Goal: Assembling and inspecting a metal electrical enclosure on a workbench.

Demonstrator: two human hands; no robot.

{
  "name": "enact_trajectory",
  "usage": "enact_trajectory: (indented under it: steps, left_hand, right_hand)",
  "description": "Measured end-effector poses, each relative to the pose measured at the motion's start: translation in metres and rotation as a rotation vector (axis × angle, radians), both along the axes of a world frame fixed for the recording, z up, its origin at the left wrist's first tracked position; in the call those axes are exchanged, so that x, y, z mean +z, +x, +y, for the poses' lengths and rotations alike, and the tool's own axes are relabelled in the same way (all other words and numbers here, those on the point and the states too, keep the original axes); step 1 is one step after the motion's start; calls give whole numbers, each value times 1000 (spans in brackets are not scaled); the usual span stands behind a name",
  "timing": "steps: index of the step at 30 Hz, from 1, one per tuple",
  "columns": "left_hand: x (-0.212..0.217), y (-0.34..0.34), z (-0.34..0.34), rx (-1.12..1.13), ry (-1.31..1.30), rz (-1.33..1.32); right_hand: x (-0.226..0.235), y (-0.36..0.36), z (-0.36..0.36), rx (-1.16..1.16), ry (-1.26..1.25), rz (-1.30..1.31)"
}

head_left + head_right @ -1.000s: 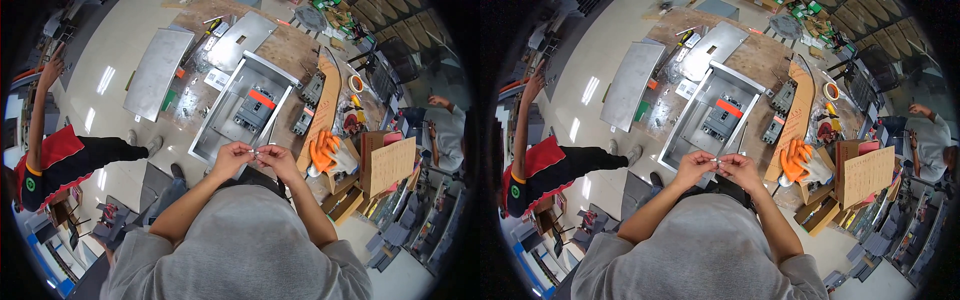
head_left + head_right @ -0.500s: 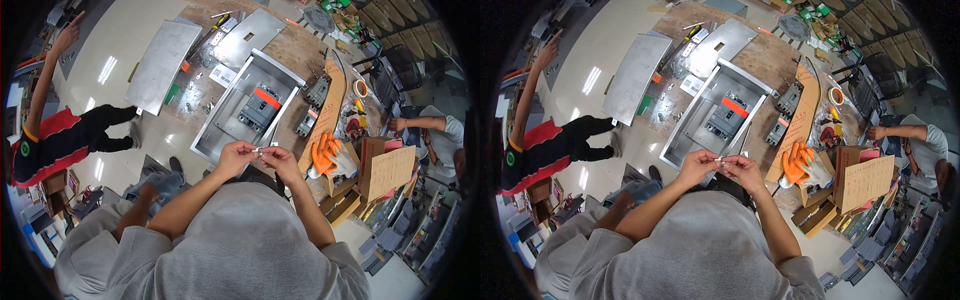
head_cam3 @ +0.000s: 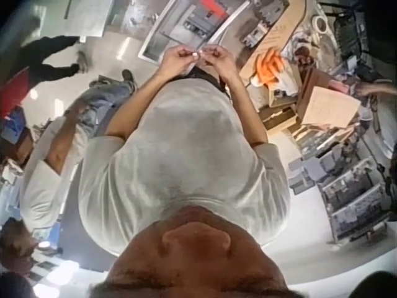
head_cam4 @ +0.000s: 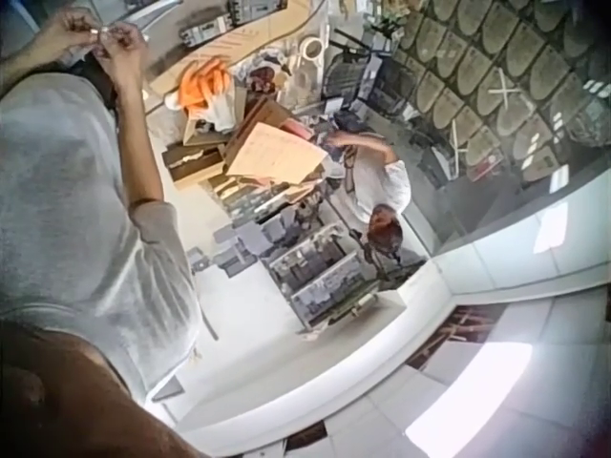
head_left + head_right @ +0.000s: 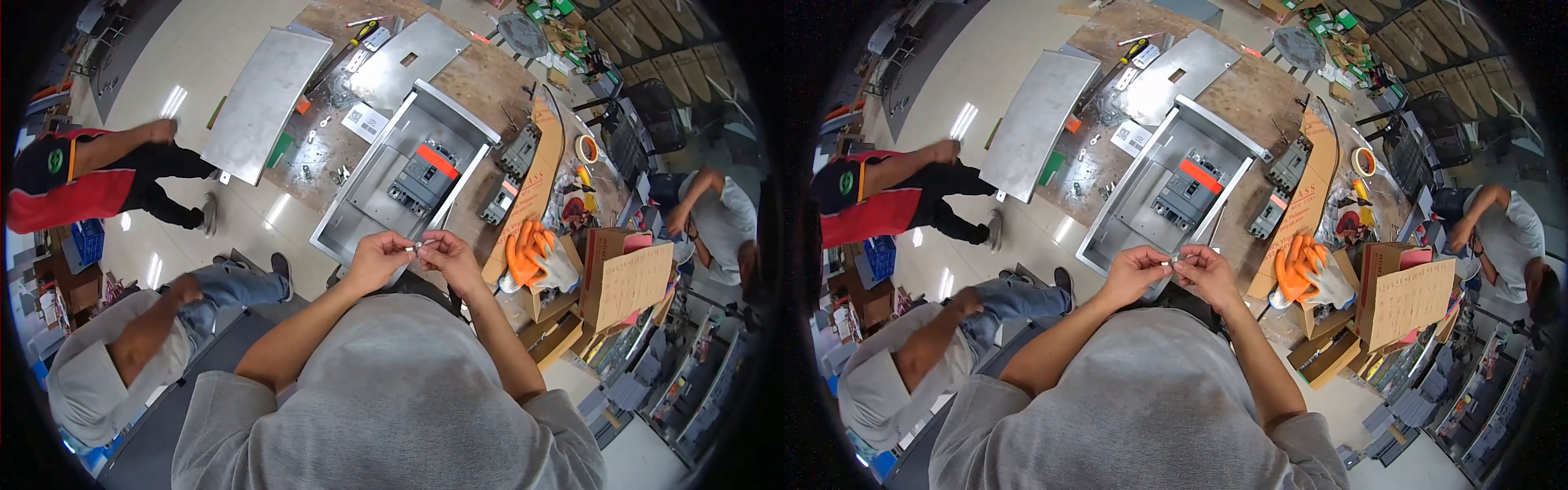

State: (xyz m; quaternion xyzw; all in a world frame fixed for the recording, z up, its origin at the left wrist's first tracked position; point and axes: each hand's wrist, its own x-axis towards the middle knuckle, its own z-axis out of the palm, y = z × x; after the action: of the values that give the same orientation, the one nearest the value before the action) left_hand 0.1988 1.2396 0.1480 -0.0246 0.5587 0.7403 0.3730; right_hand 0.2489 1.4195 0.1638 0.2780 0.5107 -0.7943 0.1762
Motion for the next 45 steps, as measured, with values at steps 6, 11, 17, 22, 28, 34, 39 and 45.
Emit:
enact_trajectory:
  steps: [6,11,17,22,28,34,39,45]
  left_hand:
    - [3,-4,-5,-130,-97,24]
    - [1,-4,-8,-249,-245,126]
    - [-17,-4,-18,-209,-321,213]
    - [-23,-13,-22,63,-152,-207]
    - [-42,-17,-28,87,-76,-308]
    - [-63,-23,-30,182,-69,-285]
    - [-68,-24,-24,242,-156,-320]
    - [-97,-24,-10,460,-99,-513]
  right_hand:
    - [-11,5,4,99,27,-37]
    - [-22,11,1,180,63,-45]
    - [-46,7,5,-38,134,-153]
    - [-116,18,20,114,1124,-225]
    - [-156,27,26,321,1256,-140]
    - [-143,34,37,93,892,-161]
    - [-81,59,58,-172,650,-104]
    - [27,52,48,-181,922,91]
